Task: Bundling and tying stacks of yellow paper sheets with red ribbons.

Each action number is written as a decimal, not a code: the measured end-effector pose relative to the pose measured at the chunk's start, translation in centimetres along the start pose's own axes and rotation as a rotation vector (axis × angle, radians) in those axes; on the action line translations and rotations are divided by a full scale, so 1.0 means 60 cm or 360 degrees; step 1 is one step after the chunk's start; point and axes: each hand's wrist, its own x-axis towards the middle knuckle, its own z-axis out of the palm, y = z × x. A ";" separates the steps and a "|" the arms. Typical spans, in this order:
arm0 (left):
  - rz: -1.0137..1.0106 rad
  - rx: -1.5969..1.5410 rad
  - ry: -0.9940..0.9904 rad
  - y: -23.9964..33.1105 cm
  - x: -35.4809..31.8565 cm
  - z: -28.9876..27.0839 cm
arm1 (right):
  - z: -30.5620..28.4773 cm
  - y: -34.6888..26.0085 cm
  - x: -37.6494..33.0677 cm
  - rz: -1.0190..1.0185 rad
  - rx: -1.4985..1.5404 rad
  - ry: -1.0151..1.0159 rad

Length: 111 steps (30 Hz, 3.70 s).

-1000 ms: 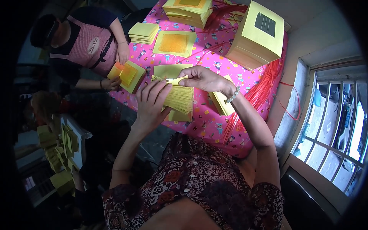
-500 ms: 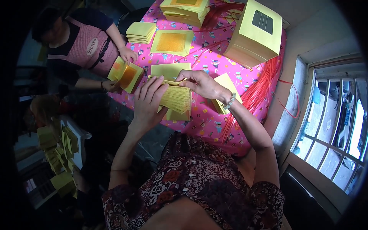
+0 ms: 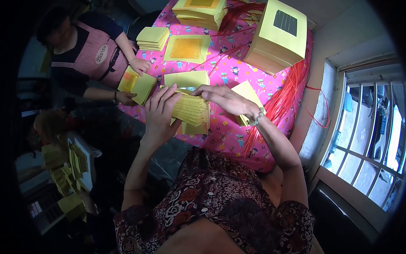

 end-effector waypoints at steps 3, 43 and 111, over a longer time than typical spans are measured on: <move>-0.0044 -0.0007 0.0004 0.000 -0.002 -0.002 | 0.021 -0.022 -0.013 0.0032 0.0344 -0.0133; -0.0604 -0.1545 -0.0169 -0.101 -0.047 0.132 | 0.125 0.039 0.000 -0.0296 0.0203 0.0629; 0.0140 -0.1091 -0.0292 0.079 0.312 0.133 | -0.165 0.093 -0.222 0.0912 0.0419 0.0584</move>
